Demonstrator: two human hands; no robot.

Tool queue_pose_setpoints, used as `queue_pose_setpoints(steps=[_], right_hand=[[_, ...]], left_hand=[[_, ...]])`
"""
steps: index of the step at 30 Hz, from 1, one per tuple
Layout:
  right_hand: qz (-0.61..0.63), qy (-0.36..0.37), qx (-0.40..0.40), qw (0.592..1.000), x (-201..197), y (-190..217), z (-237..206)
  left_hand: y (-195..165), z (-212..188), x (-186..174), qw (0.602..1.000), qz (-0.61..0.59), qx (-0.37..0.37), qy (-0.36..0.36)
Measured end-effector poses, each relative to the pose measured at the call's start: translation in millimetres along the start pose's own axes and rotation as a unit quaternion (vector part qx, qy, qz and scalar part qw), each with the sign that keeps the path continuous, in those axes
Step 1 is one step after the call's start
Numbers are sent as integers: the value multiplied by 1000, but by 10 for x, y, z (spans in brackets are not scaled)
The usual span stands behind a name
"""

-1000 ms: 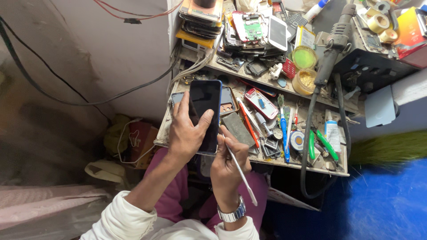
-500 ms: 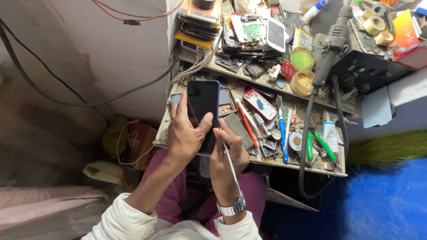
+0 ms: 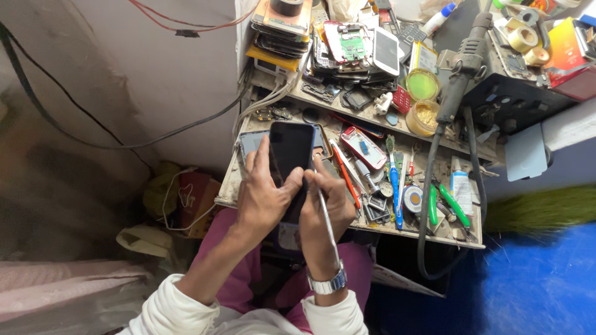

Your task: The person disassembles a smartphone by unscrewing the back cover and removing internal components. They then reassemble the device by placing the back cover back on and securing it with screws.

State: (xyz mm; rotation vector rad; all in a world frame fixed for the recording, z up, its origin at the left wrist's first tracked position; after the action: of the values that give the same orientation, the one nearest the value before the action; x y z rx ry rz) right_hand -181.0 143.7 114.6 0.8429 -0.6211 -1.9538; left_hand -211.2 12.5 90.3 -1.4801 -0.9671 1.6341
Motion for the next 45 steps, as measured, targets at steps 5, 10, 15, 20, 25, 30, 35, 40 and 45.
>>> queue_pose_setpoints(steps=[5, 10, 15, 20, 25, 30, 35, 40, 45], right_hand=[[-37, 6, 38, 999, -44, -53, 160], [107, -12, 44, 993, -5, -151, 276], [73, -24, 73, 994, -41, -286, 348], [143, -24, 49, 988, -57, -324, 461], [176, 9, 84, 981, -181, -364, 550], [224, 35, 138, 964, -303, -445, 569], [228, 55, 148, 961, -444, -507, 587], [254, 55, 130, 957, -499, -575, 568], [217, 32, 80, 972, -541, -596, 510]], left_hand=[[-70, -33, 11, 999, 18, 4, 37], [-149, 10, -38, 997, 64, 29, 20], [-210, 37, -41, 996, 78, 33, 40], [-289, 36, -99, 990, 77, 111, 31], [-240, 153, -141, 980, 126, 136, 75], [-285, 239, -161, 957, 158, 226, 84], [-324, 413, -105, 950, 177, 209, 152], [-425, 484, -84, 937, 195, 231, 174], [-491, 513, 12, 940, 214, 218, 151]])
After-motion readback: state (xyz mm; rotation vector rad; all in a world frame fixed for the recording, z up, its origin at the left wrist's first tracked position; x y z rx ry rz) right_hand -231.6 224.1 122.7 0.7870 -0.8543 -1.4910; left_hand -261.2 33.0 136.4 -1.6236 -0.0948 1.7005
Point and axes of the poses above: each hand's wrist, its own z-axis towards the middle knuckle, its own x-axis out of the palm, y = z × x, the point moved 5 cm from there along z, towards the middle knuckle, and after that the axes turned 11 degrees about y, right-handed, at the moved point
